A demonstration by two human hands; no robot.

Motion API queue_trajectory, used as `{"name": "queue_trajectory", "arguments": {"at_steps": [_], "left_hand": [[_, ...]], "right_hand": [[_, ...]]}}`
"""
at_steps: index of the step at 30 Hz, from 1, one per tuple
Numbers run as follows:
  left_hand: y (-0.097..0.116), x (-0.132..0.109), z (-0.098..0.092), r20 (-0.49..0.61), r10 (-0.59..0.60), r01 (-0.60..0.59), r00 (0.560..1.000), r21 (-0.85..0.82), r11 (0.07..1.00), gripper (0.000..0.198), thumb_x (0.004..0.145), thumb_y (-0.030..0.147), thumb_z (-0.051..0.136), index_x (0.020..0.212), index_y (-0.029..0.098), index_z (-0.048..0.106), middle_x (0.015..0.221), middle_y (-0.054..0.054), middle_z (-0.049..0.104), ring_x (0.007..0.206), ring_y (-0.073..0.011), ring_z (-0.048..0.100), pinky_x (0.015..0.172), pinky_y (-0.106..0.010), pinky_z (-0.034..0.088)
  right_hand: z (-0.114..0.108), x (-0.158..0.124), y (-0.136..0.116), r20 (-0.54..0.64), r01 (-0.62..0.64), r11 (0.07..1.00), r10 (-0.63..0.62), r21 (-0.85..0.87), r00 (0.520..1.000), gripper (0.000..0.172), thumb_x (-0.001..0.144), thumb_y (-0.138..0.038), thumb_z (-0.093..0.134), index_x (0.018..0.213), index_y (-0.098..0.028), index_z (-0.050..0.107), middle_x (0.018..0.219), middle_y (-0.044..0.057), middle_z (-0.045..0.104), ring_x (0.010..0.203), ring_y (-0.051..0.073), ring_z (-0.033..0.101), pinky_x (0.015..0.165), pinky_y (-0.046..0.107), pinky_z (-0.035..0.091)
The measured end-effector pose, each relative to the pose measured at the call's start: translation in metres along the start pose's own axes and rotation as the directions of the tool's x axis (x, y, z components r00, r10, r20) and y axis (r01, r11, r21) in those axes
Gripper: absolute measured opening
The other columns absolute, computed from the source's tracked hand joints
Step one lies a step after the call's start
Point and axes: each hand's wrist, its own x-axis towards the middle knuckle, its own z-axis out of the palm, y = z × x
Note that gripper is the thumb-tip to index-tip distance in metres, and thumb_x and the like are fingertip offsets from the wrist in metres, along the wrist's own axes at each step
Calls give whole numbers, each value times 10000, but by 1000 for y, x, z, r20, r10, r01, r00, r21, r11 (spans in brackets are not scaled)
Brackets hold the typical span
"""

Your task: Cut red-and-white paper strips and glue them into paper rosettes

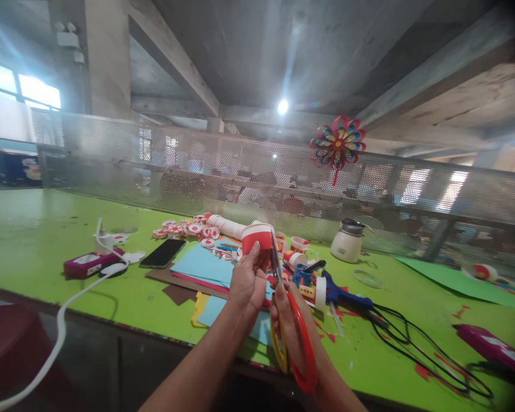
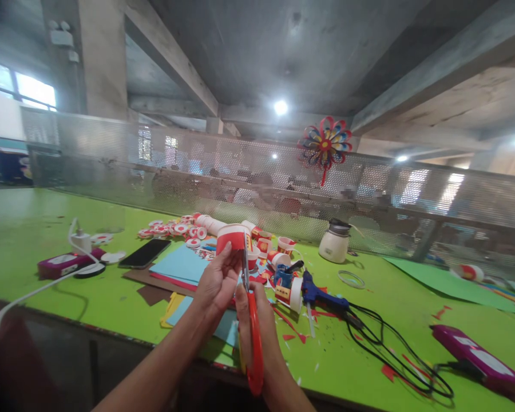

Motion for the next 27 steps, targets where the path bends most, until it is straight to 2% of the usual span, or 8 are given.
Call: {"name": "queue_trajectory", "arguments": {"at_steps": [7, 17, 23, 27], "left_hand": [[0, -1, 2, -18, -12, 12, 1000, -28, 1000, 103, 801, 59, 567, 749, 75, 655, 688, -89, 704, 649, -122, 665, 717, -217, 524], [-5, 0, -2, 6, -35, 35, 999, -62, 997, 95, 805, 100, 581, 738, 75, 645, 689, -86, 701, 660, -127, 667, 756, -235, 521], [-2, 0, -1, -62, -55, 49, 997, -100, 994, 123, 823, 77, 540, 738, 88, 629, 658, -67, 690, 615, -119, 651, 712, -243, 529], [2, 2, -1, -64, -69, 63, 996, -91, 994, 96, 825, 100, 552, 768, 86, 628, 652, -71, 686, 612, -135, 649, 679, -263, 536]], "right_hand": [[3, 0, 2, -75, 1, 999, -4, -46, 997, 416, 833, -615, 448, 873, -204, 487, 590, -50, 446, 480, 93, 403, 443, 217, 358], [2, -1, 3, -72, 37, 997, -42, -63, 997, 371, 850, -577, 453, 840, -207, 464, 564, -62, 422, 449, 88, 357, 399, 207, 300], [0, -2, 3, -53, 85, 995, -87, -48, 995, 319, 864, -519, 479, 844, -200, 483, 575, -60, 431, 449, 83, 359, 406, 209, 308], [-3, -3, 6, -27, 73, 996, -74, -49, 997, 332, 848, -526, 507, 795, -200, 472, 537, -73, 405, 437, 71, 340, 395, 193, 292]]}}
